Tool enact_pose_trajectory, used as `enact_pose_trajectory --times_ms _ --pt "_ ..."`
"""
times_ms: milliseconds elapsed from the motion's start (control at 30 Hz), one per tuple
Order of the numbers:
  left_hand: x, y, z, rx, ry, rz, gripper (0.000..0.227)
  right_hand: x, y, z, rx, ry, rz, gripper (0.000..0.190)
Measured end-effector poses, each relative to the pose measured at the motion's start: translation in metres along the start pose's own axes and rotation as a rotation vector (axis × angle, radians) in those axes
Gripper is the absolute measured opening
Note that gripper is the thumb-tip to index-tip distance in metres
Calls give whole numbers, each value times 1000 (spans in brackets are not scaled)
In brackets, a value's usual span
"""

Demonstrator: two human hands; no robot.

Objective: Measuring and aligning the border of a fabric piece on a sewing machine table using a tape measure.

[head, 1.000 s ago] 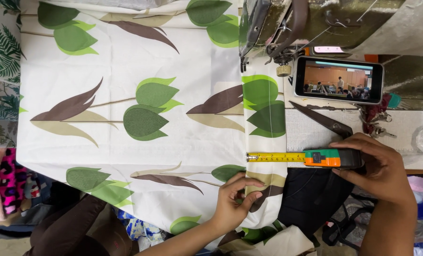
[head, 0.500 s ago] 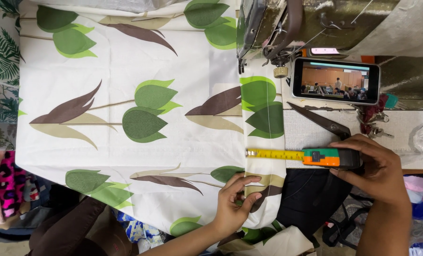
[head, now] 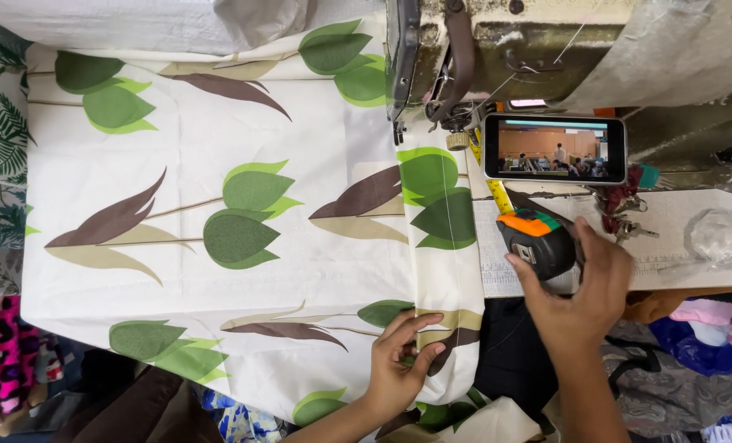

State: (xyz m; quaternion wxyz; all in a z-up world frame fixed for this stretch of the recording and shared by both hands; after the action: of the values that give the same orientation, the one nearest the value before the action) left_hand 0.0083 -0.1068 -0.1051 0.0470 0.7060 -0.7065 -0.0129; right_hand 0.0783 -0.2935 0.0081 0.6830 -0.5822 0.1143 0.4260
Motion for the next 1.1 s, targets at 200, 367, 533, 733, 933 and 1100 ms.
enact_pose_trajectory --times_ms 200,367,533,733,933,1100 --pt "-1 2 -8 127 -52 28 33 19 34 60 -448 -22 62 14" --pt "-6 7 -9 284 -28 39 34 52 43 81 -321 -398 318 37" --pt "-29 4 -44 371 -319 266 33 54 55 81 -342 -221 303 32" --pt "-227 -11 28 485 -947 -22 43 52 58 86 -364 -158 171 27" --pt "-322 -56 -105 154 -1350 -446 66 51 50 91 -302 -176 143 22" --pt "-343 -75 -83 -187 -1267 -440 74 52 45 90 -267 -170 155 20"
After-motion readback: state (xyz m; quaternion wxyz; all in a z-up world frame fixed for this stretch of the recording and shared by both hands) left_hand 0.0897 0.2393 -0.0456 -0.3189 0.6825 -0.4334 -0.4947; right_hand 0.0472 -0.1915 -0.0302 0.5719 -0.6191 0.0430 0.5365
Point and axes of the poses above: each hand's wrist, its own y-axis away from the middle knuckle, its own x-axis out of the palm, z = x × y, the point moved 6 cm from there along -y, towards the middle knuckle, and after that the axes turned 1 degree about -z, right-handed, at the moved point
